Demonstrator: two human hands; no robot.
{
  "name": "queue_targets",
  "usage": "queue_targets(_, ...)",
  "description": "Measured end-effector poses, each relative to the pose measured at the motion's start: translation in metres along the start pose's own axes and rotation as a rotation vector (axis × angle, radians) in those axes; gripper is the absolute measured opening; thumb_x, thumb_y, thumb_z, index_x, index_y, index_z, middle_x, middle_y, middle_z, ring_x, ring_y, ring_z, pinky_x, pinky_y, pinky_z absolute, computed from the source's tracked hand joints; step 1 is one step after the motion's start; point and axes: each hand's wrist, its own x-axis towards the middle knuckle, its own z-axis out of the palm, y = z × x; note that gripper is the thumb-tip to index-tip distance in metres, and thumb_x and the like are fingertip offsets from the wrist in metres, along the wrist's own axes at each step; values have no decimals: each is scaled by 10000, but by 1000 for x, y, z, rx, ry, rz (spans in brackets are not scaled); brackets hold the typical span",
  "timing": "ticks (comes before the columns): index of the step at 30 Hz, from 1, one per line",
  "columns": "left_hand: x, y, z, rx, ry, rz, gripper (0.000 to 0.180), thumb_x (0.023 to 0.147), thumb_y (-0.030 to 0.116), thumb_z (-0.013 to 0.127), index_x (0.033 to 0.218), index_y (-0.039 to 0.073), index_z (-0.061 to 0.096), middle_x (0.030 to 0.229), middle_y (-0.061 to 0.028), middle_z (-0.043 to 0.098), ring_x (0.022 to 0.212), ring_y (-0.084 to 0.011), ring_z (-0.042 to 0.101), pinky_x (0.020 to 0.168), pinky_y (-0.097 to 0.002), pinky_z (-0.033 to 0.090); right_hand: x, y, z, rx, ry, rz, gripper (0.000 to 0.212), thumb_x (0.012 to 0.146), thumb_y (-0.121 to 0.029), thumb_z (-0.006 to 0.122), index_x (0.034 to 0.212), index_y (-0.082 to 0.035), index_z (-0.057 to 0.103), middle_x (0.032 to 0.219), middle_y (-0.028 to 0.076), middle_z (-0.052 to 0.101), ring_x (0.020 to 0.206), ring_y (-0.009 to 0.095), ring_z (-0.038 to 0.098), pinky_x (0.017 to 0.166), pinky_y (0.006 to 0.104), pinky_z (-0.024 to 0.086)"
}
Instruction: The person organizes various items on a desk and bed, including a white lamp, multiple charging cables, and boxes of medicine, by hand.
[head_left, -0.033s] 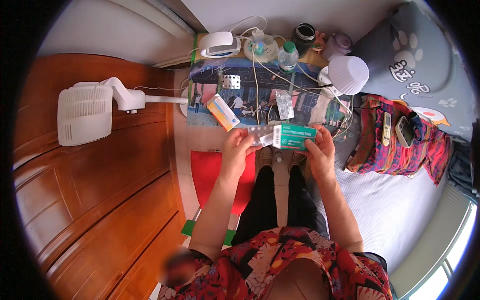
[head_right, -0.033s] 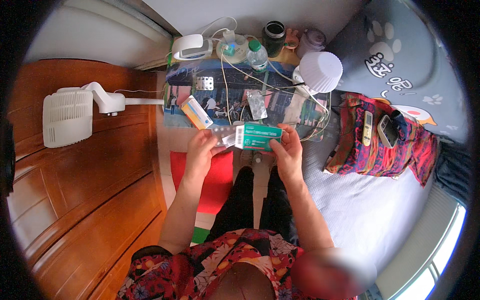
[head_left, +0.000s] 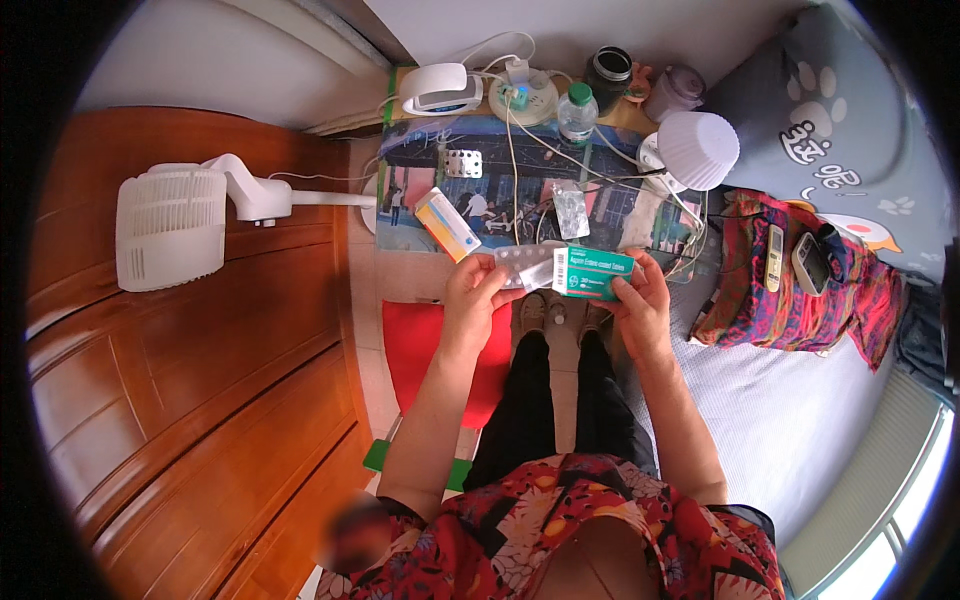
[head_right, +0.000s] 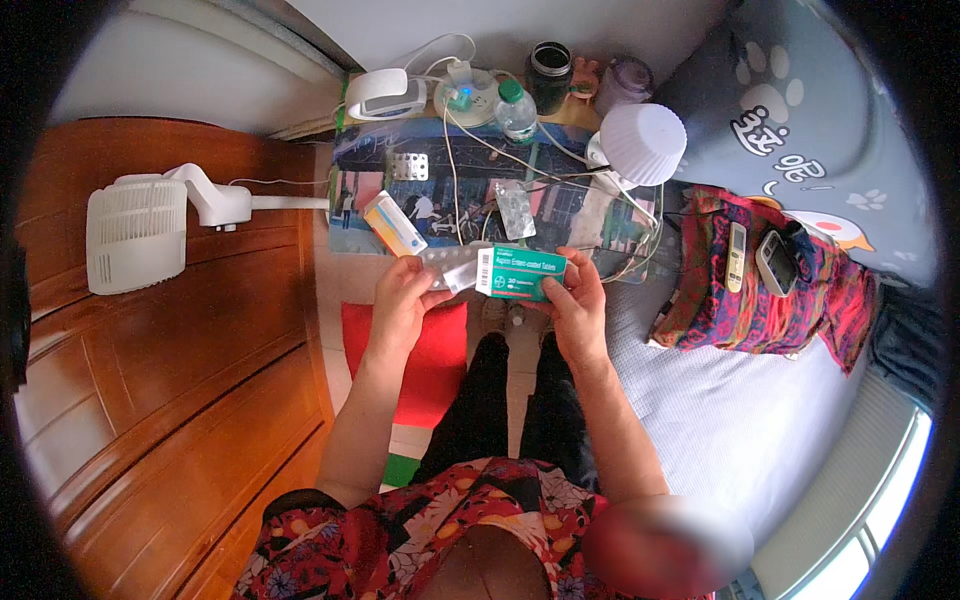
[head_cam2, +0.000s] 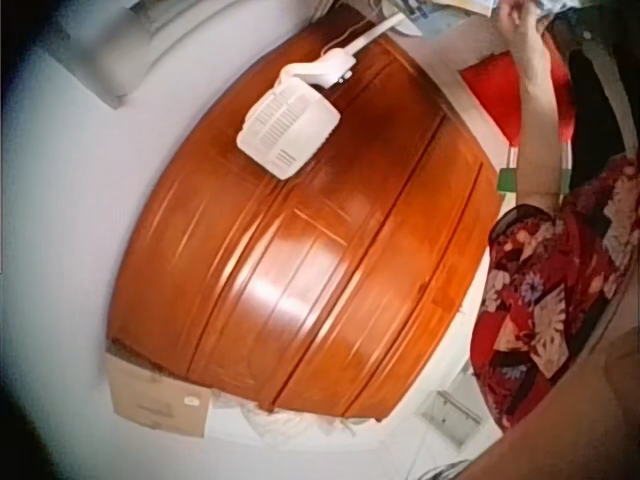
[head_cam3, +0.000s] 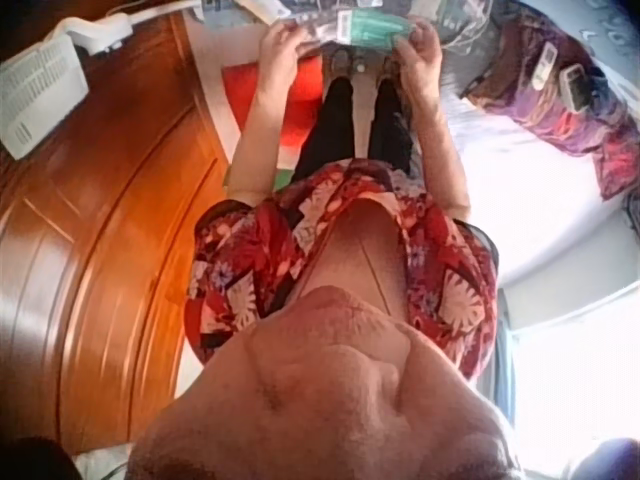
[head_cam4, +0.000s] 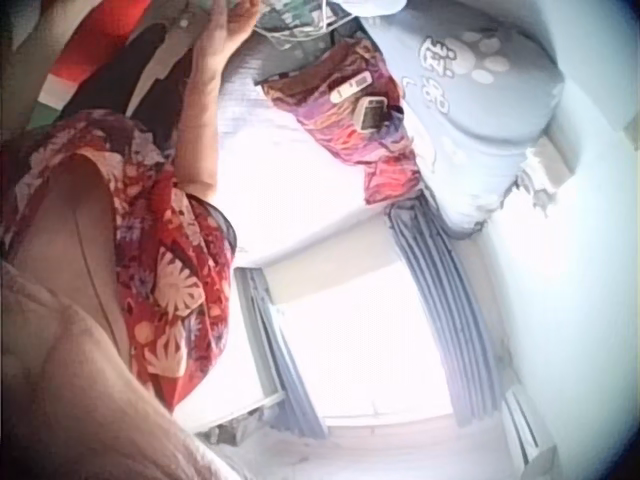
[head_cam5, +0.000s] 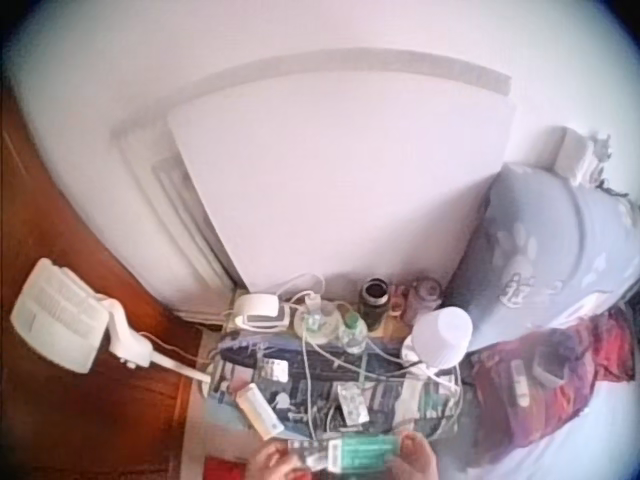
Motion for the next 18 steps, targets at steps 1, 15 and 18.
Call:
queue_targets(1, 0, 4, 0, 19, 14, 20, 194, 876, 96, 543, 1026, -15, 491, 979, -125, 592, 881, -200, 622, 713, -323, 565, 3, 4, -3, 61, 0, 28, 356, 870, 36, 462, 1209, -42, 387, 1077, 104, 561, 953, 209, 600, 741, 362, 562)
queue_targets(15, 6, 9, 20, 495, 83, 670, 100, 892, -48, 485, 985, -22, 456, 988, -122, 574, 865, -145, 600, 758, -270, 513, 19, 23, -17, 50, 29, 251, 214, 907, -98, 490, 1104, -53, 559, 905, 22, 562, 764, 110, 586, 651, 258, 515)
queue_targets(18, 23, 9, 17, 539, 98, 775, 97, 889, -50, 491, 974, -25, 453, 995, -122, 566, 913, -146, 584, 781, -269, 501, 25, 34, -13, -39, -6, 218, 191, 903, -127, 534, 1045, -3, 567, 825, 9, 564, 696, 76, 547, 607, 208, 440)
